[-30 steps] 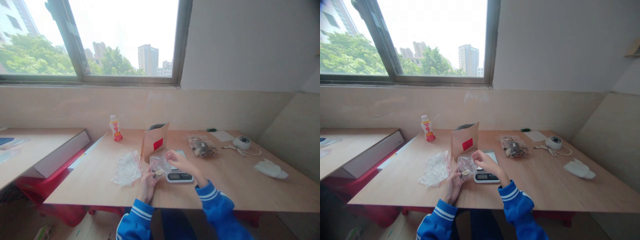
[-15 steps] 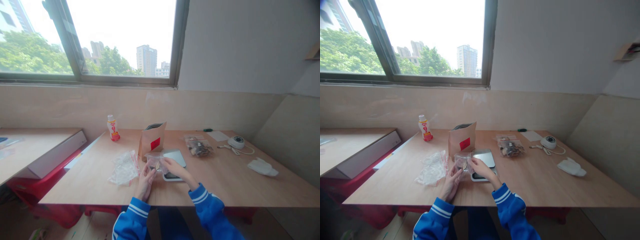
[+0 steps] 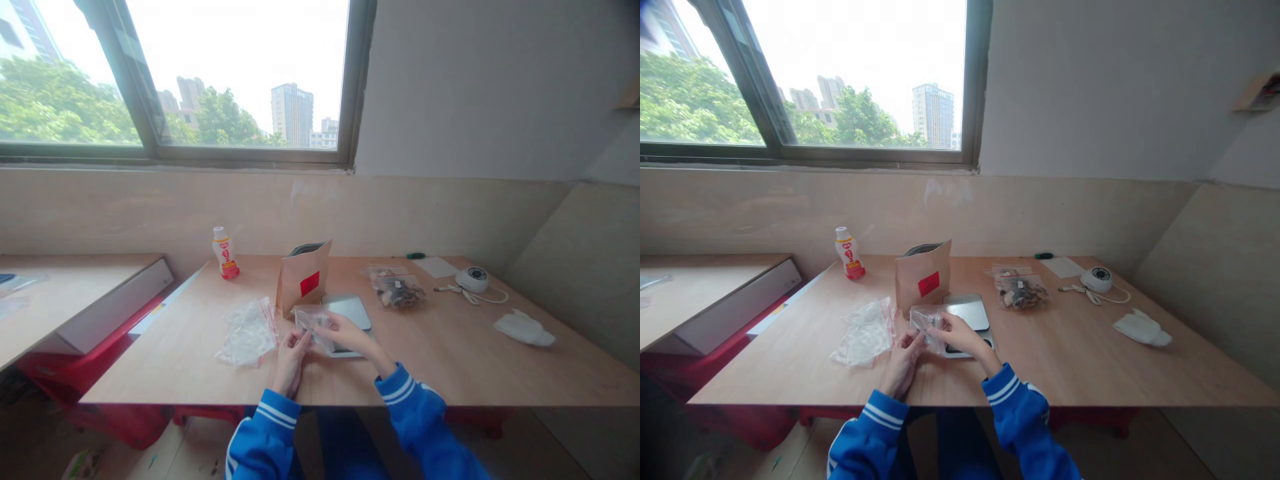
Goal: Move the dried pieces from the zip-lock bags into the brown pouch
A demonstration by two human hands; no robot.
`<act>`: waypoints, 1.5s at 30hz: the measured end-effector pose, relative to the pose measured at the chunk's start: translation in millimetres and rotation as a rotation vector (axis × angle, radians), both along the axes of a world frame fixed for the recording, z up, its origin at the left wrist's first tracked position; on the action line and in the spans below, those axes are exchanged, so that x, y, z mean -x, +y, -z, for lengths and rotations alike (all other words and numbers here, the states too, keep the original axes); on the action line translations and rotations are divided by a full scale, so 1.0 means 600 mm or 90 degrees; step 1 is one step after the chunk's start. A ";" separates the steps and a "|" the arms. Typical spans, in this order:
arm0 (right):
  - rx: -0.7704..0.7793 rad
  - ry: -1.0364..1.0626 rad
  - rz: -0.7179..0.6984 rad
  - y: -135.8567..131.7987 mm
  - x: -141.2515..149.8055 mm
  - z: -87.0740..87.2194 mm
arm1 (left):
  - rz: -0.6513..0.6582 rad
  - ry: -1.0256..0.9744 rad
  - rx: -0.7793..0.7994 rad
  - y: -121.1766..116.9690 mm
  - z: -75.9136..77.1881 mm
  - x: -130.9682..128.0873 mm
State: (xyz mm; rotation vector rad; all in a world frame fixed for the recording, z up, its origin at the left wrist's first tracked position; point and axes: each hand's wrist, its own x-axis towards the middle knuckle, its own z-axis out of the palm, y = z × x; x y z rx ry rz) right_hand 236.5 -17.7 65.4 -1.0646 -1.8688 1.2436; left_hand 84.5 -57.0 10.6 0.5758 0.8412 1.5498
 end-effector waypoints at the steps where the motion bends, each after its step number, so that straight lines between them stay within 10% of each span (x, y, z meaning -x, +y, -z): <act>1: 0.001 -0.003 -0.006 0.000 -0.002 -0.002 | 0.006 0.002 -0.001 -0.001 -0.002 0.000; 16: -0.034 0.104 0.149 0.030 -0.025 0.002 | -0.007 -0.065 0.032 0.004 0.008 0.008; 28: -0.345 0.067 0.172 0.130 0.009 -0.251 | -0.023 -0.098 0.093 0.003 0.007 0.009; 34: -0.420 -0.180 0.060 0.159 0.037 -0.239 | -0.010 -0.105 0.095 -0.002 -0.004 0.008; 45: -0.431 0.003 0.163 0.176 0.054 -0.219 | -0.010 -0.119 0.098 0.001 -0.001 0.008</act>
